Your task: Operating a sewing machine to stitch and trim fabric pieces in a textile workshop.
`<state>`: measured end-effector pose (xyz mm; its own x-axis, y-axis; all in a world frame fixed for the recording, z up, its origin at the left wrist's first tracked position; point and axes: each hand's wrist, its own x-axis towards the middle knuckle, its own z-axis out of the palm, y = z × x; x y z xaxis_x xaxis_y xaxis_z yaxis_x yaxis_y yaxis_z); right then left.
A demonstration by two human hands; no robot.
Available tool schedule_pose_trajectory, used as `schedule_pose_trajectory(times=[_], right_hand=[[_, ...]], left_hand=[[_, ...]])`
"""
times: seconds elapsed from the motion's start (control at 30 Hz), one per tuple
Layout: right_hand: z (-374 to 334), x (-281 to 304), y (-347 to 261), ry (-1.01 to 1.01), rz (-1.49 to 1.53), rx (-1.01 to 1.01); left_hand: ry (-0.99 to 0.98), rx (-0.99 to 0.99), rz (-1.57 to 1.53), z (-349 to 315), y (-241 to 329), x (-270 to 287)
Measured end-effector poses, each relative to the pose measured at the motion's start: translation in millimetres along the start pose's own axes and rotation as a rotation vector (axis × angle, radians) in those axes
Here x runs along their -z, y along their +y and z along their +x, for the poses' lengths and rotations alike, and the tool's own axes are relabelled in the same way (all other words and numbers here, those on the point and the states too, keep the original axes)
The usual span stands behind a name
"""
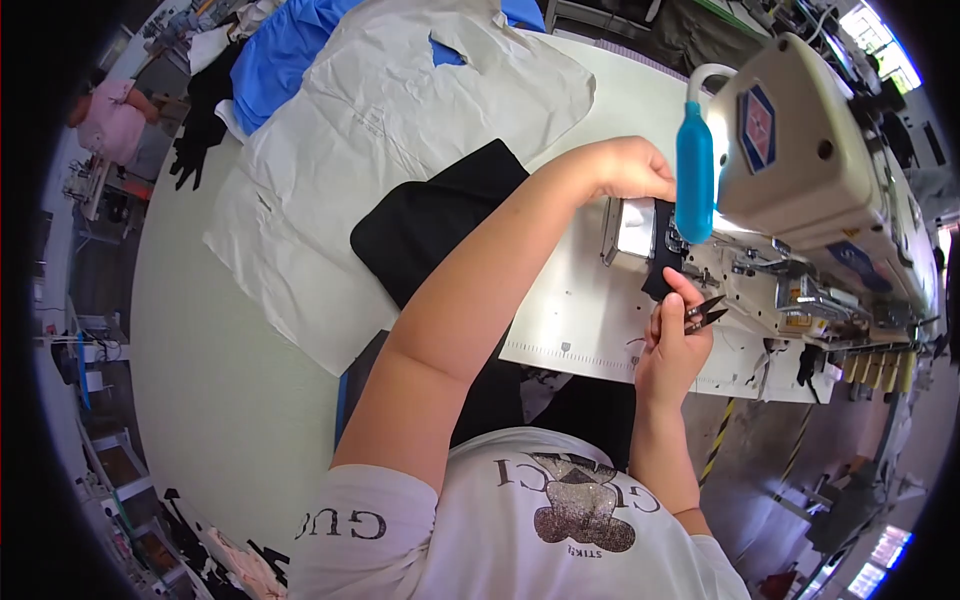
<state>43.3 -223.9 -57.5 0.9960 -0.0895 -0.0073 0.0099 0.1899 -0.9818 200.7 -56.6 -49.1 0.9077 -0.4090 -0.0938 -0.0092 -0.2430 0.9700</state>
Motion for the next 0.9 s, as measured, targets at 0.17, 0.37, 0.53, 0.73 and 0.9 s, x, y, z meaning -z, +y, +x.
schedule_pose_trajectory(times=[0.17, 0.37, 0.53, 0.73, 0.9], right_hand=[[2, 3, 2, -0.017, -0.056, 0.02], [3, 4, 7, -0.004, -0.066, 0.059], [3, 5, 8, 0.034, -0.085, 0.068], [2, 14, 10, -0.003, -0.063, 0.09], [2, 21, 16, 0.001, -0.042, 0.12]], left_hand=[[-0.08, -0.072, -0.466, 7, -10, -2], [-0.051, 0.012, -0.097, 1, -7, 1], [-0.106, -0.017, 0.047, 0, 2, 9], [-0.101, -0.126, -0.41, 2, -2, 7], [-0.108, -0.097, -0.52, 4, -4, 6]])
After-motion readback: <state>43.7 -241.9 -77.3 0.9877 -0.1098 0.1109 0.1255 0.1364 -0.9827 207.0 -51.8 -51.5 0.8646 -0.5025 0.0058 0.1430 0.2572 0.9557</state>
